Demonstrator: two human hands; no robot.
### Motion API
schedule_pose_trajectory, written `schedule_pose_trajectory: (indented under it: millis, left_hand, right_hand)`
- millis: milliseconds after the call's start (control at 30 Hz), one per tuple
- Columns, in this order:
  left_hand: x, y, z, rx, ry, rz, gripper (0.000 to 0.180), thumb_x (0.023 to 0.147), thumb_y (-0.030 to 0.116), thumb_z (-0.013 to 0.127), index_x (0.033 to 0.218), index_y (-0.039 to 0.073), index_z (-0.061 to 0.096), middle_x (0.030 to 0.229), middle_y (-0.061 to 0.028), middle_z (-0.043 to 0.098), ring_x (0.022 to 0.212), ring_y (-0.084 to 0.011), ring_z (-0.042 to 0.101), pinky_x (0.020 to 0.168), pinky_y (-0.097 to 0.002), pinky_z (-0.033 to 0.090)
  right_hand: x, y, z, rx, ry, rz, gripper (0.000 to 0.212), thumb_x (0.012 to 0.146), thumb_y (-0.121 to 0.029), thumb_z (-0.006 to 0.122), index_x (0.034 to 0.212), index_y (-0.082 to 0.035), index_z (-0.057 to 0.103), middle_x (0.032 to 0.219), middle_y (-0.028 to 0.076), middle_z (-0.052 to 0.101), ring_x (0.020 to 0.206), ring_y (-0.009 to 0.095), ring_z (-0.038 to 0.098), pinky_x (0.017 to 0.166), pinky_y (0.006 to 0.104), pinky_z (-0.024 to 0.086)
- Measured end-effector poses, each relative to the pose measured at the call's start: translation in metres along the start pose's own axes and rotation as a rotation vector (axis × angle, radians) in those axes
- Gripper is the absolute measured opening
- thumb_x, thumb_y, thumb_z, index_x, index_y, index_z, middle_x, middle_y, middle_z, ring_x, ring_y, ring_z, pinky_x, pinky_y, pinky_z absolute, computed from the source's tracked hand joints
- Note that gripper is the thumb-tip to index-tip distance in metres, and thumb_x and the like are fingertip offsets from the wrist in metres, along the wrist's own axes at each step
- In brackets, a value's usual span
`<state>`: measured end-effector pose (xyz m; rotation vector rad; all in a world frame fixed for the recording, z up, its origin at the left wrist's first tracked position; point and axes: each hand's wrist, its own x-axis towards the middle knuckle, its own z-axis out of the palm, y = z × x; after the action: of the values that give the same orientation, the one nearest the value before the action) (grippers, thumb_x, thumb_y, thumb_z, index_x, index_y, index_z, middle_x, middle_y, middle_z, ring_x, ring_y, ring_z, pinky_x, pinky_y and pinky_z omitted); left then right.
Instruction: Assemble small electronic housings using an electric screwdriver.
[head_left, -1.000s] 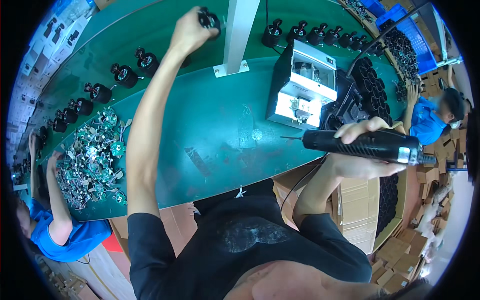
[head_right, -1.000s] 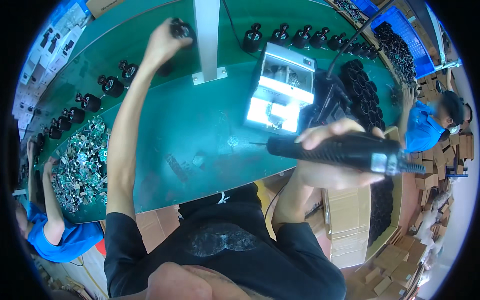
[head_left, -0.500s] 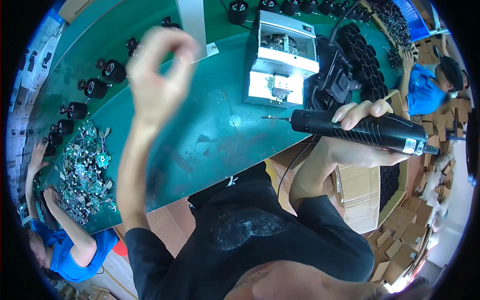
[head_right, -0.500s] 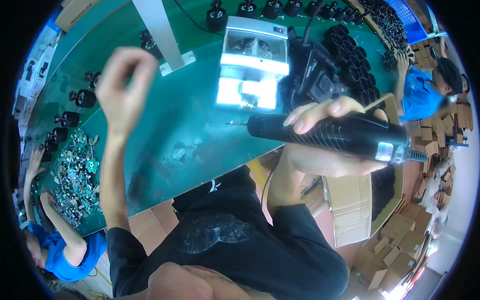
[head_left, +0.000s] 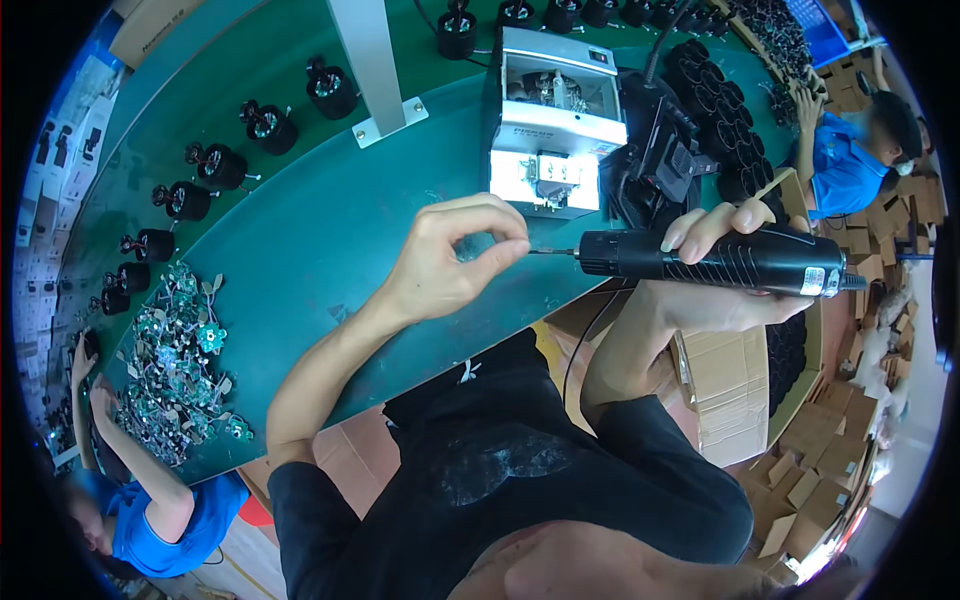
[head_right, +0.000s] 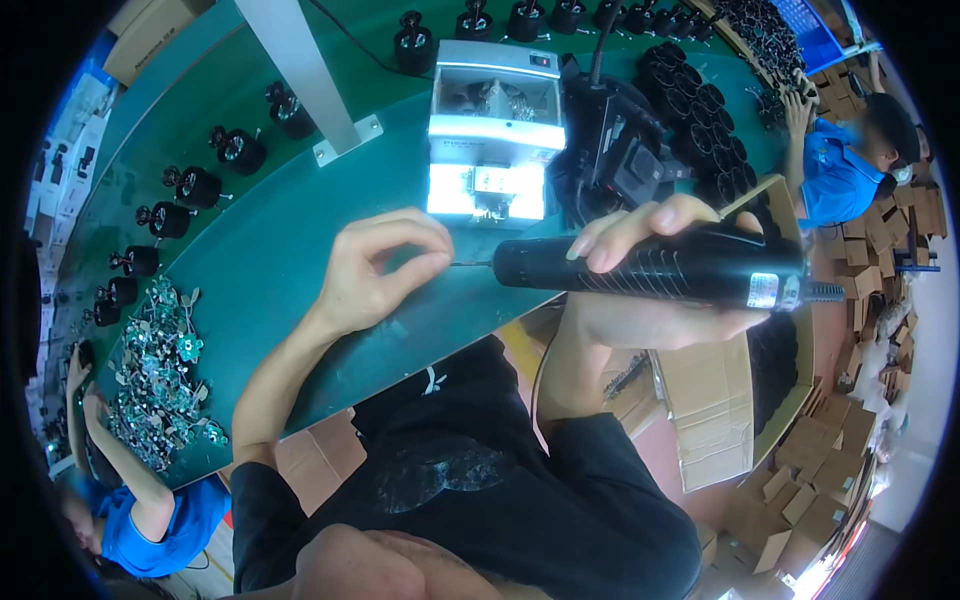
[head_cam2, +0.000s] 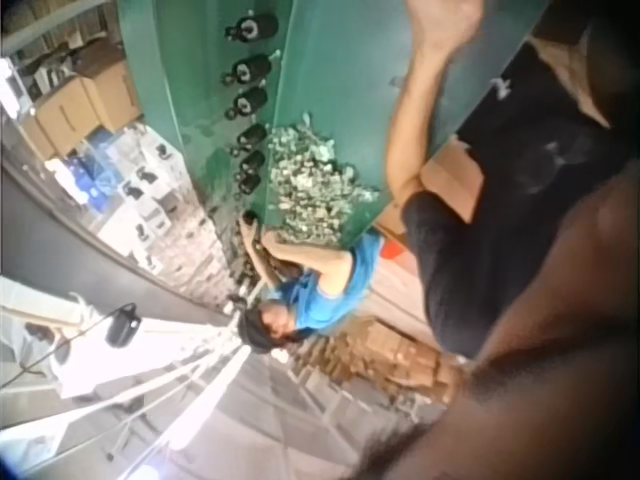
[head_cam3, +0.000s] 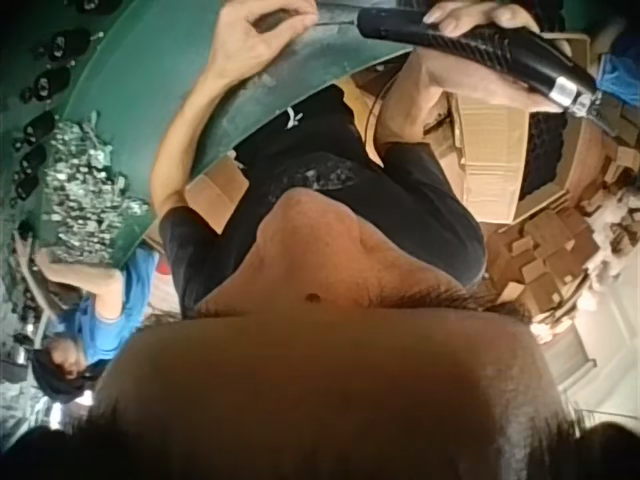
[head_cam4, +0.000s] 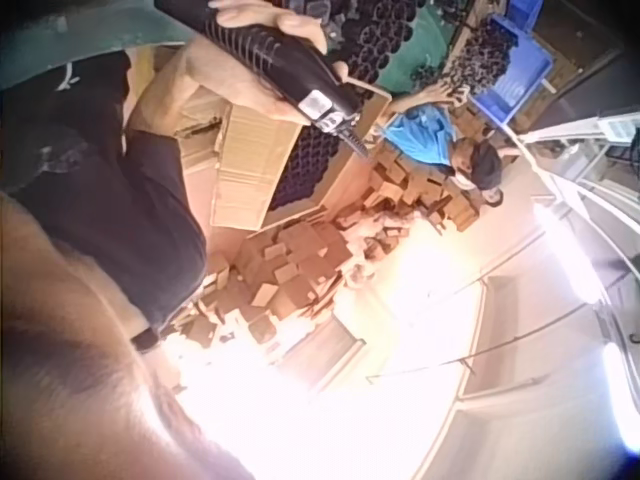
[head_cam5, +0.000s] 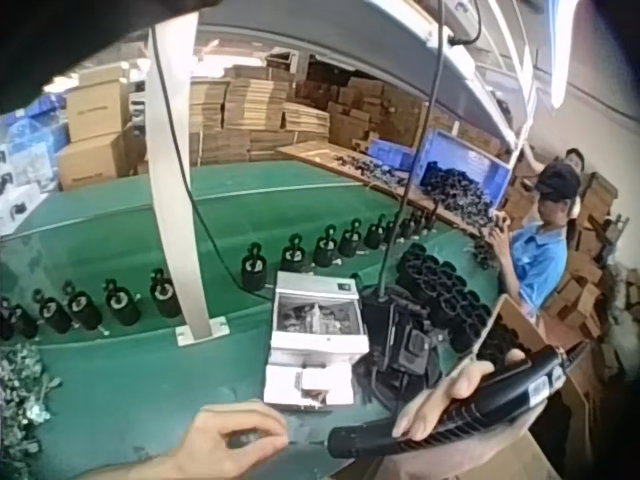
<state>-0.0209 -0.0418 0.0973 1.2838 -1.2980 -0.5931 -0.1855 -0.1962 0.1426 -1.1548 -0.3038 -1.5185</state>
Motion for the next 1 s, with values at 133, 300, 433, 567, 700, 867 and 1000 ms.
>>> schedule_pose_trajectory:
  millis: [133, 300, 433, 567, 700, 867, 1000]
  left_hand:
    - [0.035, 0.008, -0.006, 0.156, 0.269, 0.221, 0.005, 0.08, -0.003, 0.068, 0.084, -0.002, 0.066, 0.088, -0.0076, 0.065, 0.076, -0.0221, 0.056, 0.071, -0.0307, 0.048]
    - [0.107, -0.013, -0.027, 0.924, 0.183, 0.482, 0.006, 0.083, -0.001, 0.066, 0.088, -0.003, 0.068, 0.09, -0.0068, 0.063, 0.083, -0.0217, 0.055, 0.076, -0.0297, 0.047]
    - [0.088, -0.01, -0.054, 0.747, 0.434, 0.555, 0.006, 0.079, -0.001, 0.067, 0.084, 0.002, 0.069, 0.08, -0.0062, 0.063, 0.074, -0.0204, 0.052, 0.066, -0.03, 0.045]
    - [0.059, 0.001, -0.117, 0.547, 0.824, 0.283, 0.008, 0.084, -0.002, 0.064, 0.087, 0.002, 0.07, 0.08, -0.0039, 0.066, 0.072, -0.0197, 0.057, 0.067, -0.0256, 0.046]
    - [0.101, -0.02, -0.184, 0.579, 0.829, 0.103, 0.012, 0.088, 0.006, 0.065, 0.097, 0.002, 0.072, 0.085, -0.0046, 0.068, 0.078, -0.0184, 0.061, 0.074, -0.0266, 0.049]
    - [0.175, -0.083, -0.227, 0.692, -0.132, -0.03, 0.024, 0.087, 0.021, 0.072, 0.108, 0.009, 0.073, 0.111, -0.0107, 0.066, 0.092, -0.0218, 0.062, 0.079, -0.0313, 0.052]
    - [0.213, -0.153, -0.2, 0.873, -0.507, 0.077, 0.034, 0.082, 0.017, 0.077, 0.114, 0.009, 0.072, 0.128, -0.0143, 0.06, 0.106, -0.032, 0.061, 0.086, -0.038, 0.053]
  right_hand:
    - [-0.002, 0.002, -0.002, -0.04, 0.049, -0.007, 0.066, 0.101, -0.061, 0.017, 0.141, -0.013, 0.04, 0.094, 0.016, 0.063, 0.049, 0.02, 0.065, 0.032, 0.0234, 0.051]
    - [-0.013, 0.012, 0.011, -0.127, 0.12, 0.054, 0.065, 0.1, -0.062, 0.017, 0.137, -0.013, 0.04, 0.089, 0.015, 0.063, 0.047, 0.019, 0.063, 0.03, 0.0235, 0.047]
    - [-0.027, 0.02, 0.003, -0.263, 0.223, 0.165, 0.067, 0.097, -0.065, 0.017, 0.135, -0.014, 0.039, 0.084, 0.013, 0.063, 0.04, 0.018, 0.057, 0.029, 0.0251, 0.042]
    - [-0.042, 0.027, -0.008, -0.421, 0.203, 0.249, 0.069, 0.096, -0.067, 0.021, 0.135, -0.013, 0.036, 0.085, 0.015, 0.064, 0.042, 0.019, 0.058, 0.032, 0.0266, 0.045]
    - [-0.06, 0.04, -0.007, -0.433, 0.112, 0.296, 0.071, 0.095, -0.07, 0.024, 0.135, -0.013, 0.037, 0.085, 0.015, 0.063, 0.042, 0.018, 0.058, 0.036, 0.0268, 0.047]
    - [-0.061, 0.039, 0.001, -0.449, 0.022, 0.312, 0.07, 0.095, -0.073, 0.027, 0.132, -0.014, 0.039, 0.078, 0.012, 0.066, 0.049, 0.016, 0.059, 0.045, 0.0266, 0.049]
    - [-0.063, 0.039, -0.005, -0.489, 0.052, 0.308, 0.072, 0.094, -0.075, 0.028, 0.132, -0.015, 0.04, 0.074, 0.01, 0.066, 0.051, 0.015, 0.058, 0.048, 0.0259, 0.048]
